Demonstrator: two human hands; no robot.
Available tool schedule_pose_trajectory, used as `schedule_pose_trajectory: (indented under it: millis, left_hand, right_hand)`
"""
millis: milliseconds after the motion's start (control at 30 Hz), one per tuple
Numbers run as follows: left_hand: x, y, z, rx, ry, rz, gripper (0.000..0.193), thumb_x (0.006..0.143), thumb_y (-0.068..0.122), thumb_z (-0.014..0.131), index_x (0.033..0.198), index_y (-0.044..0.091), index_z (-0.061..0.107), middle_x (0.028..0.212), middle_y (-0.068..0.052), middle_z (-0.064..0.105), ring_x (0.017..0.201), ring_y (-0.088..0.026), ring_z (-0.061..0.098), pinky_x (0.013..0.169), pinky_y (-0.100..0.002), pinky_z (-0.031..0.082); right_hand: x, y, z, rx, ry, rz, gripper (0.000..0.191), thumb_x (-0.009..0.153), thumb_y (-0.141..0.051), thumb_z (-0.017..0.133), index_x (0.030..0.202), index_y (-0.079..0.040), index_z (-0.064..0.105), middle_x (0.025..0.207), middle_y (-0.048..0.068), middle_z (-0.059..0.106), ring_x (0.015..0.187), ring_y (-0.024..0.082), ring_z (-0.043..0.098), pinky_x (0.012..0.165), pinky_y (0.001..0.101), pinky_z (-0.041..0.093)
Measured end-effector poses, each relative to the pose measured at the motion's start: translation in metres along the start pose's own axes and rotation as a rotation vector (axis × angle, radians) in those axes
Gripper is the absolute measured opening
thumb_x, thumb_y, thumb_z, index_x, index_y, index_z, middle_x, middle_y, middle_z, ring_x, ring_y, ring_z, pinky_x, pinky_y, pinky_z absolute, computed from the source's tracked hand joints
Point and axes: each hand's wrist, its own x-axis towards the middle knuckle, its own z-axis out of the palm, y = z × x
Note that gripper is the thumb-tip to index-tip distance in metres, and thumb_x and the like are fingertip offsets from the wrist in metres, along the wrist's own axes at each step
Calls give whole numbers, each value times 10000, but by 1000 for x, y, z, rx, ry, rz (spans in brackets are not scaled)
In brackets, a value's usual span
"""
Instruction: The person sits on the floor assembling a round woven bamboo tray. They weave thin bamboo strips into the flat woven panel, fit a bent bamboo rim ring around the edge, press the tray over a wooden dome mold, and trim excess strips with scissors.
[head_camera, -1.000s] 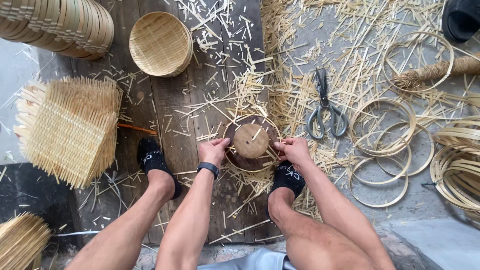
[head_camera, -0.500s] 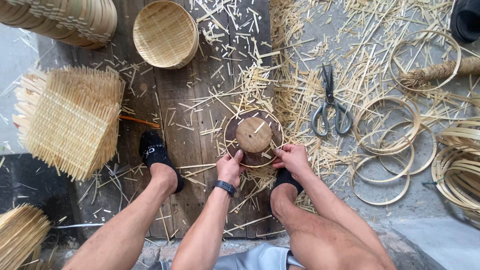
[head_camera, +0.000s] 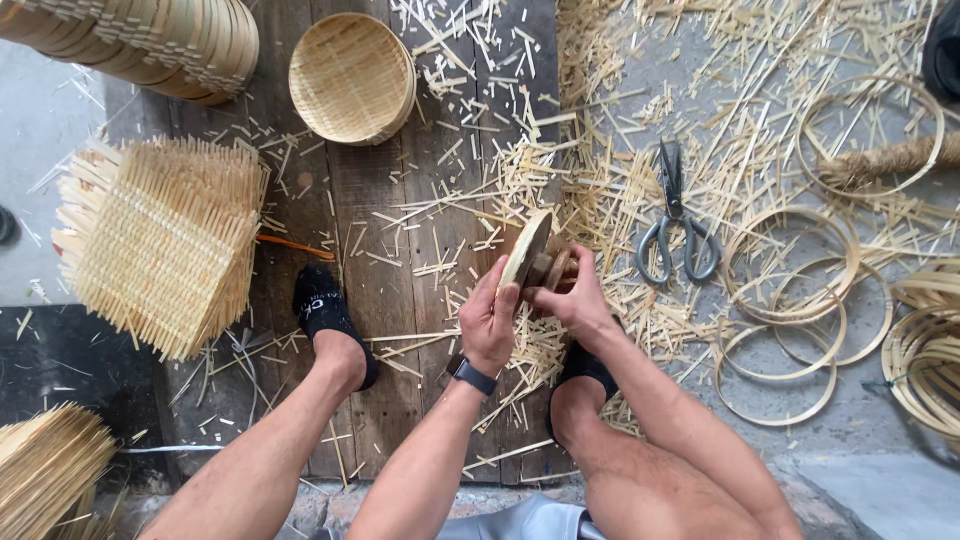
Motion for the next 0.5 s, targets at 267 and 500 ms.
schedule_pose_trajectory:
  millis: [267,500]
  left_hand:
    - [50,-91,-67,113,243,-719,693,1095,561,513,985,-107,660,806,-190,695,728,-222,582,665,-372,512]
    - [69,-80,-68,503,345,-172,506,906,421,688,1233,34,690,1180,-139,676,1144,-293,586,1016,-457,461]
  right_hand:
    - [2,65,-103,829,-324,-184,619,1035,-427,674,1437,10,496,1339,138,586,1300,292,573,1130,543,442]
    - [-13,91,-117,1022,-297,-265,744,910,-486,636,1535,-120,466,1488,102,553,1391,317,517,1158,568,408]
